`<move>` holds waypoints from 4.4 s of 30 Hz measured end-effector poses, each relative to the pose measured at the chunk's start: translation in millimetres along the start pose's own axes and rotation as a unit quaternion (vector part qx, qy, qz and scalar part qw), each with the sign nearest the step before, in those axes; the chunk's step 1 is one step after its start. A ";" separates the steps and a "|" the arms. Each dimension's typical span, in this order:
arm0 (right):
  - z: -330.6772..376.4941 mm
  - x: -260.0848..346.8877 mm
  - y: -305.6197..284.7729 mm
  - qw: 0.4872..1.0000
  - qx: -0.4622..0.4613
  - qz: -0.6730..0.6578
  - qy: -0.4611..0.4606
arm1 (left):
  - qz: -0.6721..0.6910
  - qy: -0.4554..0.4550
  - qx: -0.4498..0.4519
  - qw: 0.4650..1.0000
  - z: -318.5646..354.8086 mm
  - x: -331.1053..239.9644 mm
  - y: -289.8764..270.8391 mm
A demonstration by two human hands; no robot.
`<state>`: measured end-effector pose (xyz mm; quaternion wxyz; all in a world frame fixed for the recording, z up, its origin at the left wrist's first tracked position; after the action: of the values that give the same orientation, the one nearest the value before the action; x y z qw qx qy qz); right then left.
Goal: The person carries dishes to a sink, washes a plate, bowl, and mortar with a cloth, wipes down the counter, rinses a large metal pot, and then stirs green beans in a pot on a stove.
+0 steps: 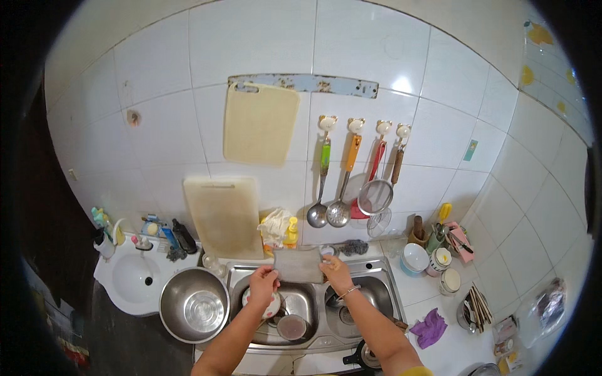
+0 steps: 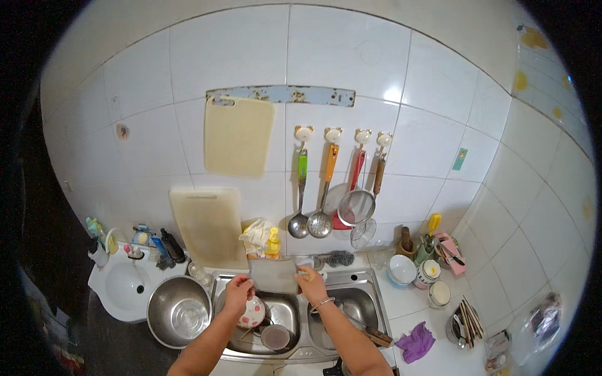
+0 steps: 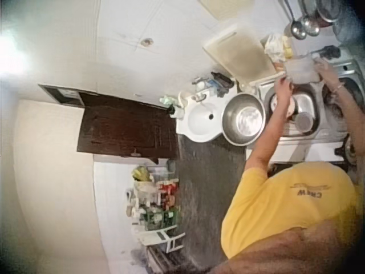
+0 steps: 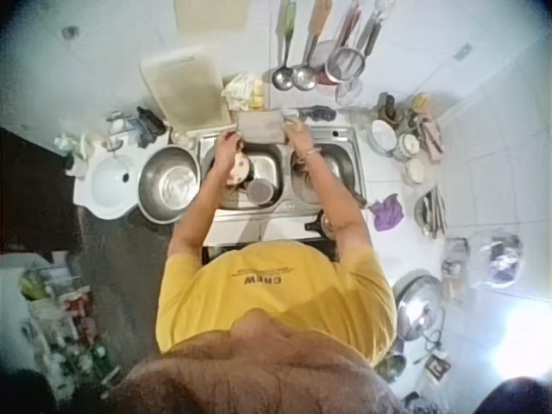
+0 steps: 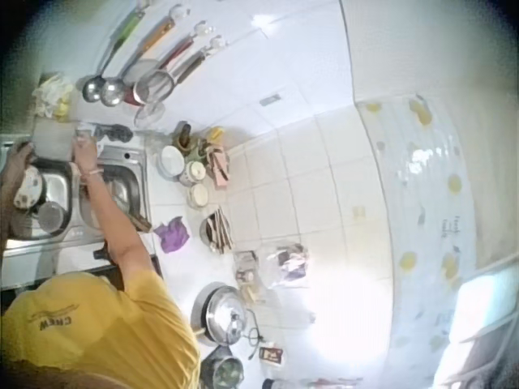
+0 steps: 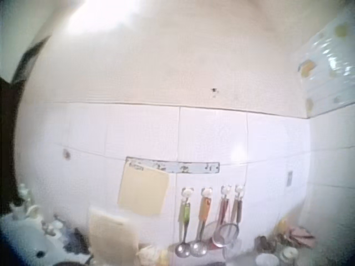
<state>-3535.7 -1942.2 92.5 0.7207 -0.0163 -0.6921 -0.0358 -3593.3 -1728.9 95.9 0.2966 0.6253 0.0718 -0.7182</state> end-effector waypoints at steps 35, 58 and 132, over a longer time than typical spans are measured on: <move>-176.7 264.6 -1.5 0.747 -0.216 0.228 -0.586 | -0.131 0.479 0.001 0.868 -135.1 -245.1 237.8; -45.7 33.0 -38.8 0.928 -0.168 0.240 -0.228 | -0.298 0.368 0.158 0.866 -73.8 -59.7 96.9; 493.0 -218.7 -389.9 0.580 -0.565 0.512 0.287 | -0.418 0.378 0.712 0.419 357.2 306.2 281.8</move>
<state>-4064.5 -2288.6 -115.7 0.6258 -0.7606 -0.1663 -0.0473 -3766.4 -2230.5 -42.6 -0.6486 0.7143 -0.1084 -0.2395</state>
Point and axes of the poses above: each hand's wrist, its own z-axis away from the middle knuckle, its own y-axis out of the palm, x = y × z, the point moved 3 cm from there along -z, towards the middle knuckle, and after that the axes turned 13 degrees about -x, right-handed, at the moved point
